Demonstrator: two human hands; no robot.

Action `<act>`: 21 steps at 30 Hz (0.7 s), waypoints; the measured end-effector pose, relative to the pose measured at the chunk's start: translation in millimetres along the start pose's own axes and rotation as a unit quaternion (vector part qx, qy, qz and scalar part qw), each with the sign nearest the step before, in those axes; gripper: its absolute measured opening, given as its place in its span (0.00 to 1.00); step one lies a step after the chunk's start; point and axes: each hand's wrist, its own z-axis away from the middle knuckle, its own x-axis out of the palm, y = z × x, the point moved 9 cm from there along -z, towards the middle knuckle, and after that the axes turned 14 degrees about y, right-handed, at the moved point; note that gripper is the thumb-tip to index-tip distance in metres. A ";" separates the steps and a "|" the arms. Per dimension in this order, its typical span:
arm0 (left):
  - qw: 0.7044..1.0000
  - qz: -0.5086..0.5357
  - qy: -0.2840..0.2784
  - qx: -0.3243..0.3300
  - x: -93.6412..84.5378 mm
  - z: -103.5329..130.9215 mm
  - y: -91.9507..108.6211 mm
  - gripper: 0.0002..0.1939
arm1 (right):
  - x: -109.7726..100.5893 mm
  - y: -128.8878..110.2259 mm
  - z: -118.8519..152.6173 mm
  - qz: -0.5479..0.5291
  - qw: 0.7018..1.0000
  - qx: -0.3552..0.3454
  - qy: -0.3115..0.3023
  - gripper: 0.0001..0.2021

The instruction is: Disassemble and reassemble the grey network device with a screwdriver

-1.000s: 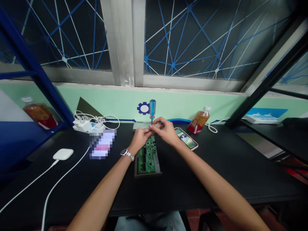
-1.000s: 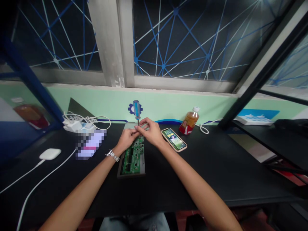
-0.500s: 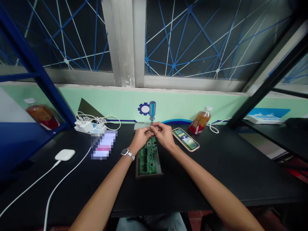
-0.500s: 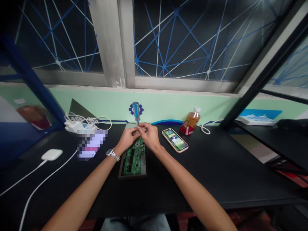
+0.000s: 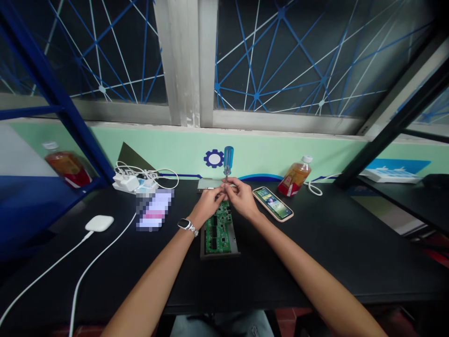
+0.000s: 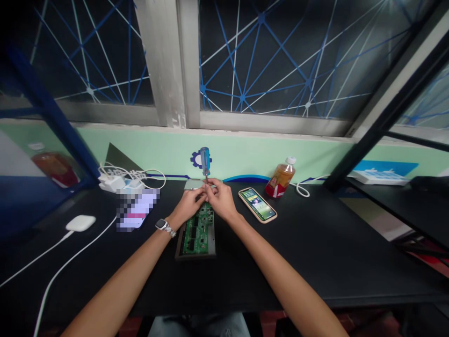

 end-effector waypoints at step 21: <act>0.995 0.096 -0.002 -0.038 4.3 -0.7 -7.7 0.11 | -4.0 13.2 -3.9 0.005 1.000 0.013 0.012 0.14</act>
